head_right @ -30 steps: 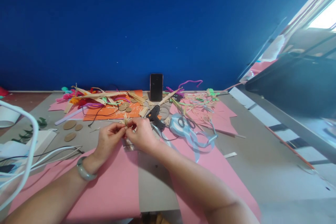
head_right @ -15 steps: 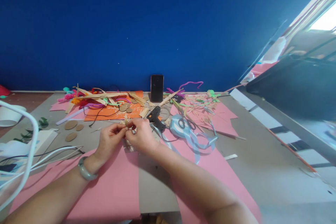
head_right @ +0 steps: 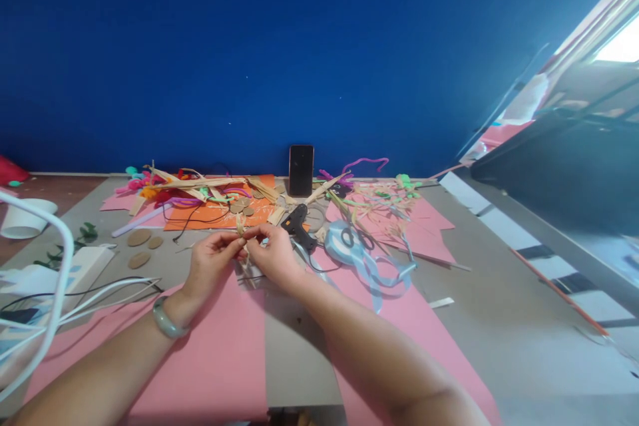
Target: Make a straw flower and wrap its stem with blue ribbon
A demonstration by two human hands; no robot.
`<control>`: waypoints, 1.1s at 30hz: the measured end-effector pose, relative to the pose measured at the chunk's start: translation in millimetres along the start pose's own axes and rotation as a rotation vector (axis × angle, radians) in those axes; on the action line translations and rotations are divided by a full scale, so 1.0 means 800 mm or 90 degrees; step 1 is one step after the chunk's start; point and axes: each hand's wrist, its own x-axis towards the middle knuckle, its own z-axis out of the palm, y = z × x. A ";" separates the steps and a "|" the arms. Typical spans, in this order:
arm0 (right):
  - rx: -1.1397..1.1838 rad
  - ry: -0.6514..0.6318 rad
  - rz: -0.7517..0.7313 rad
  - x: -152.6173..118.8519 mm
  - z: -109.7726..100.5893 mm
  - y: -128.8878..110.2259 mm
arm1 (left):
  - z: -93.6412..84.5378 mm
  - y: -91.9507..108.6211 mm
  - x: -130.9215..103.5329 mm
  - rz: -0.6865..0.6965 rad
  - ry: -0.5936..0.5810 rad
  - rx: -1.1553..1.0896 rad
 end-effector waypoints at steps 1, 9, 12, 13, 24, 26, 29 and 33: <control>0.000 0.004 -0.004 0.000 0.000 0.001 | 0.000 0.000 0.000 -0.002 0.002 -0.014; 0.006 0.021 -0.020 0.003 0.002 0.011 | 0.000 0.002 0.003 -0.035 0.011 -0.067; 0.001 0.027 -0.020 0.003 0.003 0.012 | 0.000 0.003 0.003 -0.034 0.007 -0.077; -0.003 0.026 -0.017 0.003 0.003 0.013 | 0.000 0.003 0.003 -0.036 0.008 -0.083; -0.011 -0.073 -0.005 -0.004 0.007 0.004 | 0.005 0.013 -0.001 -0.149 0.018 -0.155; -0.004 -0.072 0.004 -0.004 0.007 0.006 | 0.004 0.012 -0.001 -0.139 0.009 -0.155; 0.012 -0.056 0.007 -0.002 0.008 0.010 | 0.004 0.011 -0.001 -0.112 -0.011 -0.154; 0.046 -0.031 0.012 0.000 0.006 0.010 | 0.004 0.011 -0.001 -0.104 -0.019 -0.152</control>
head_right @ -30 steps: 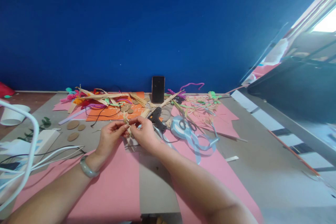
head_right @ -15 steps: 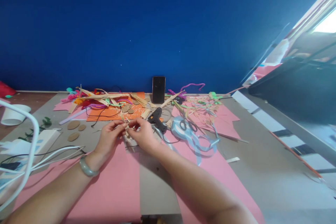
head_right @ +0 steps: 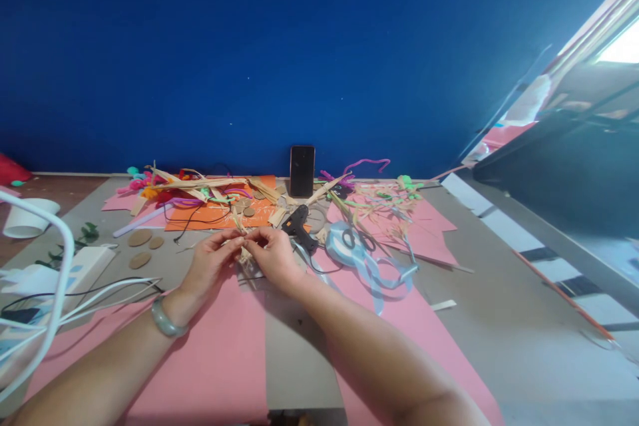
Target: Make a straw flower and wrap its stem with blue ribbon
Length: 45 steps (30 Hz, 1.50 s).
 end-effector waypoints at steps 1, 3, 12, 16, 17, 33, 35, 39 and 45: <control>0.012 0.001 0.004 0.000 -0.001 -0.001 | 0.000 0.001 0.000 -0.001 -0.003 -0.005; 0.037 -0.009 0.016 0.001 -0.004 -0.004 | 0.000 0.003 0.000 -0.007 -0.014 -0.019; 0.192 -0.116 0.086 0.002 -0.008 -0.006 | -0.004 0.014 0.004 -0.044 -0.074 -0.028; 0.270 -0.175 0.087 0.003 -0.011 -0.007 | -0.005 0.015 0.005 -0.047 -0.085 -0.032; 0.273 -0.179 0.088 0.003 -0.011 -0.007 | -0.005 0.015 0.006 -0.047 -0.086 -0.035; 0.283 -0.234 0.104 0.004 -0.019 -0.010 | -0.004 0.027 0.004 -0.052 -0.100 -0.027; 0.291 -0.242 0.103 0.004 -0.020 -0.011 | -0.003 0.030 0.004 -0.050 -0.100 -0.018; 0.309 -0.245 0.096 0.005 -0.020 -0.011 | -0.005 0.029 0.006 -0.039 -0.099 -0.013; 0.293 -0.224 0.100 0.005 -0.019 -0.010 | -0.008 0.026 0.008 -0.024 -0.101 -0.026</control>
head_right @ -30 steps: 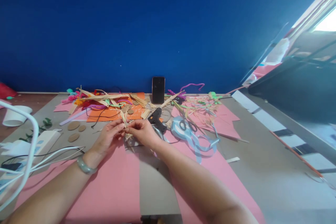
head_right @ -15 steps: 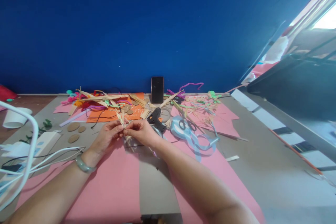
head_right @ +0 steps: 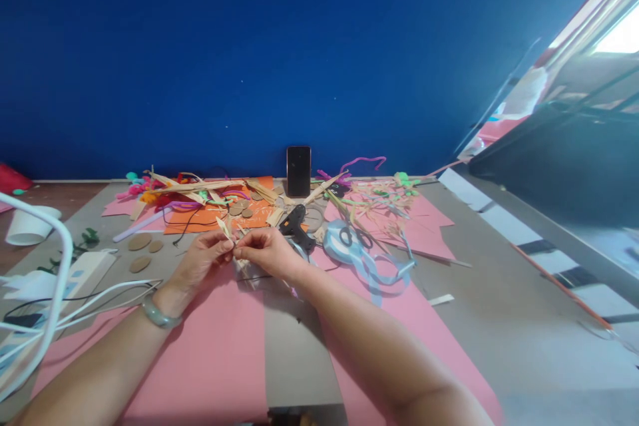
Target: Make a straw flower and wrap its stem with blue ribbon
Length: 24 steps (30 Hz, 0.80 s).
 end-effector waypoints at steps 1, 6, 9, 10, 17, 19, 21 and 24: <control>-0.005 0.005 0.002 0.000 0.000 0.000 | 0.000 0.000 0.000 0.002 0.000 -0.004; -0.018 0.014 0.010 -0.003 0.002 -0.003 | 0.001 0.002 0.000 0.001 -0.007 -0.018; -0.015 0.016 0.009 -0.004 0.003 -0.005 | 0.001 0.001 0.000 -0.003 -0.006 -0.027; -0.018 0.017 0.008 -0.004 0.003 -0.005 | 0.001 0.001 0.000 -0.005 -0.005 -0.029; -0.043 0.019 -0.002 -0.003 0.003 -0.003 | 0.001 0.001 -0.001 -0.008 -0.019 -0.032; -0.040 0.020 -0.007 -0.003 0.003 -0.002 | 0.000 0.000 -0.001 -0.011 -0.019 -0.035; -0.032 0.021 -0.017 -0.003 0.003 -0.001 | -0.001 -0.002 -0.001 -0.014 -0.010 -0.036; -0.025 0.026 -0.035 -0.002 0.004 -0.001 | -0.001 -0.004 -0.001 -0.015 0.009 -0.041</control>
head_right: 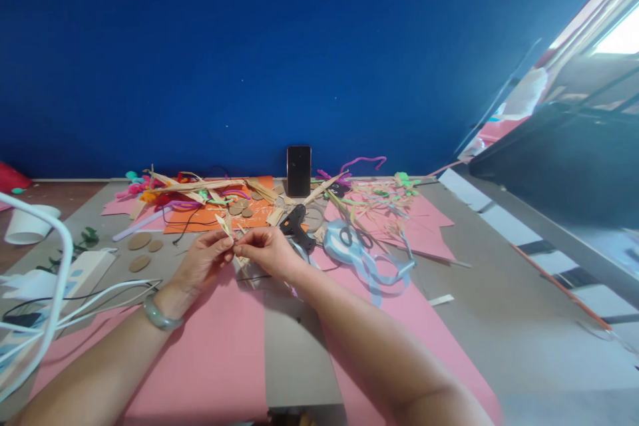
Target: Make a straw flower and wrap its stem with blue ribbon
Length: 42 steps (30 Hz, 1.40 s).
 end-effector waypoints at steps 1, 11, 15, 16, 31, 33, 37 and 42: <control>-0.005 0.005 -0.004 0.000 0.000 0.000 | 0.001 -0.001 0.000 0.001 0.005 -0.002; -0.129 0.056 -0.019 0.001 0.000 -0.001 | 0.000 -0.006 0.000 0.010 0.010 0.029; -0.151 0.065 -0.018 0.000 0.000 -0.001 | -0.002 -0.007 0.001 0.012 0.014 0.037; -0.160 0.068 -0.020 0.000 0.000 -0.001 | -0.001 -0.007 0.001 0.014 0.014 0.040; -0.175 0.332 -0.143 0.017 -0.030 -0.004 | -0.005 -0.010 0.012 0.160 0.180 0.127; -0.174 0.351 -0.148 0.017 -0.033 -0.005 | -0.007 -0.010 0.014 0.167 0.198 0.132; -0.200 0.333 -0.152 0.018 -0.034 -0.002 | -0.010 -0.011 0.017 0.190 0.219 0.115; -0.382 0.204 -0.170 0.018 -0.029 0.010 | -0.011 -0.012 0.017 0.203 0.226 0.115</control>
